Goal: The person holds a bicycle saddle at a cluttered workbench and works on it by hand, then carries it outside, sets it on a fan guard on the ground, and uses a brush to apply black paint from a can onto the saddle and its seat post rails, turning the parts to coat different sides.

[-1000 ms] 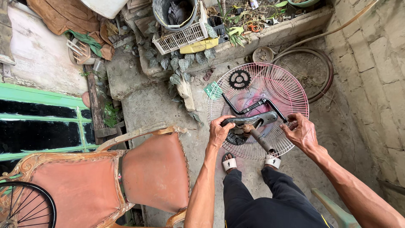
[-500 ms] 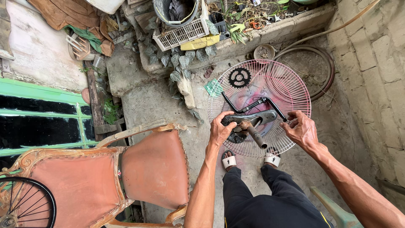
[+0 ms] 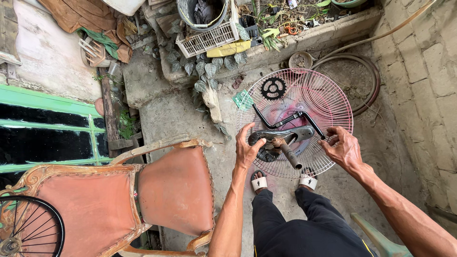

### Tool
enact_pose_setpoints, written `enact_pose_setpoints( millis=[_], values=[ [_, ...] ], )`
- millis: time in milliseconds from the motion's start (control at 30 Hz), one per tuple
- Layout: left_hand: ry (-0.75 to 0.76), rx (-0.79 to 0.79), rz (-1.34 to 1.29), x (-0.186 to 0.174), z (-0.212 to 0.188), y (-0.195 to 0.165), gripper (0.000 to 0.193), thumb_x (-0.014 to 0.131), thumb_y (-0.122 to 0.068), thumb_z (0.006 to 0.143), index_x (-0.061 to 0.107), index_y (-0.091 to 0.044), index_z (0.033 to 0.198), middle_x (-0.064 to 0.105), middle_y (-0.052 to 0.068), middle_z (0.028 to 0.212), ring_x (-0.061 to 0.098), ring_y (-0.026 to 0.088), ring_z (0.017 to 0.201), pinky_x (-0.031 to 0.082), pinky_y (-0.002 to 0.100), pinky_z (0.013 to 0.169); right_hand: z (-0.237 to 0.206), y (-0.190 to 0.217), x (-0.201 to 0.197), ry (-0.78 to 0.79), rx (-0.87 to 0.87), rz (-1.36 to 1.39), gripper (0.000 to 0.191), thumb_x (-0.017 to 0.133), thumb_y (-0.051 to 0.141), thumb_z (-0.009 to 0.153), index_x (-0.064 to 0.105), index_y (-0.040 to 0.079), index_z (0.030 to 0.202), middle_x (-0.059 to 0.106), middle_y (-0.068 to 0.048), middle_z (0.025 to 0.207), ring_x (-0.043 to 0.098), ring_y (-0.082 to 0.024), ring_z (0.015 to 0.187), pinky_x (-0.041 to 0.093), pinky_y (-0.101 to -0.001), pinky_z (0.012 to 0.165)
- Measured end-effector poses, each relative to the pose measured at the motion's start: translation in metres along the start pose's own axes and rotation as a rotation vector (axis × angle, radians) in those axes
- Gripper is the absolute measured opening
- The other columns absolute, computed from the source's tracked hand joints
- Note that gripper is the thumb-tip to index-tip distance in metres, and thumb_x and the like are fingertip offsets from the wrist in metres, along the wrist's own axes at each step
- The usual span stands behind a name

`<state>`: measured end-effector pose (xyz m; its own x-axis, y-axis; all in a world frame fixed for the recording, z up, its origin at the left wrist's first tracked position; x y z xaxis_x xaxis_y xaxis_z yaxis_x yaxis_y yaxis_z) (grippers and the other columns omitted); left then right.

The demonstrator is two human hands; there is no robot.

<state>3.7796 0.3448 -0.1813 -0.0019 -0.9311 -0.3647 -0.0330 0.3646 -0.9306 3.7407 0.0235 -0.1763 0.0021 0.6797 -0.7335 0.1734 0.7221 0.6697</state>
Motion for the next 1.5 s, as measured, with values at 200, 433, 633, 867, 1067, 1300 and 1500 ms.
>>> enact_pose_setpoints(
  millis=[200,433,633,867,1067,1300,1500],
  values=[
    [-0.068,0.005,-0.007,-0.007,-0.011,0.007,0.069,0.083,-0.025,0.076,0.058,-0.007,0.138,0.052,0.015,0.146,0.046,0.034,0.139,0.035,0.047,0.119,-0.001,0.006,-0.004,0.007,-0.070,-0.032,0.053,0.085,0.026,0.077,0.066,0.004,0.121,0.073,-0.011,0.110,0.073,-0.024,0.082,0.060,-0.0393,0.073],
    [-0.081,-0.009,-0.054,-0.007,-0.014,0.006,0.071,0.083,-0.033,0.080,0.056,-0.006,0.140,0.051,0.017,0.147,0.046,0.033,0.139,0.036,0.047,0.118,-0.009,0.005,-0.012,-0.072,-0.073,0.027,0.047,0.082,0.030,0.084,0.068,0.003,0.119,0.074,-0.014,0.106,0.072,-0.022,0.081,0.060,-0.0365,0.066],
    [-0.102,-0.036,-0.097,-0.012,-0.013,0.002,0.064,0.079,-0.037,0.086,0.059,-0.005,0.137,0.053,0.016,0.145,0.049,0.032,0.138,0.038,0.045,0.117,-0.021,-0.026,-0.025,-0.158,0.199,-0.005,0.034,0.071,0.035,0.104,0.074,0.002,0.098,0.073,-0.011,0.080,0.065,-0.018,0.060,0.055,-0.0355,0.050],
    [-0.095,-0.030,-0.117,-0.017,-0.005,-0.005,0.055,0.075,-0.037,0.089,0.063,-0.005,0.133,0.056,0.015,0.143,0.052,0.031,0.136,0.039,0.044,0.116,-0.033,-0.051,-0.024,-0.226,0.260,0.057,0.047,0.058,0.034,0.115,0.072,0.000,0.087,0.072,-0.012,0.069,0.063,-0.015,0.055,0.052,-0.0350,0.058],
    [-0.108,0.104,-0.053,-0.023,0.005,-0.048,0.055,0.075,-0.039,0.090,0.065,-0.002,0.130,0.058,0.018,0.143,0.053,0.032,0.135,0.041,0.044,0.116,-0.032,-0.022,-0.038,-0.417,0.087,0.390,0.029,0.063,0.024,0.109,0.071,-0.004,0.111,0.073,-0.013,0.088,0.071,-0.021,0.077,0.059,-0.0373,0.065],
    [0.157,0.354,-0.357,0.007,0.013,-0.164,0.087,0.038,-0.068,0.106,0.036,0.000,0.159,0.039,0.021,0.165,0.035,0.036,0.156,0.025,0.046,0.129,-0.018,0.059,-0.072,-0.101,0.295,1.550,0.063,0.029,0.040,0.105,0.051,-0.004,0.145,0.057,-0.022,0.148,0.057,-0.033,0.136,0.043,-0.0509,0.113],
    [0.456,0.782,-0.143,0.082,-0.036,-0.244,0.092,0.032,-0.066,0.107,0.020,0.002,0.167,0.023,0.021,0.175,0.017,0.037,0.166,0.008,0.047,0.136,-0.029,0.182,-0.081,-0.352,-0.288,2.151,0.085,0.032,0.056,0.104,0.031,-0.006,0.163,0.036,-0.018,0.170,0.034,-0.034,0.156,0.032,-0.0483,0.124]
  ],
)
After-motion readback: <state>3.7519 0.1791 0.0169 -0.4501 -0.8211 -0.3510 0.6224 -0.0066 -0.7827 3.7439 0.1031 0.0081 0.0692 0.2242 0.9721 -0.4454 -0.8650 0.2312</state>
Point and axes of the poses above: each hand's wrist, its own z-axis towards the middle knuckle, its own x-axis out of the palm, y = z × x, the point moved 4 cm from there along z, towards the middle knuckle
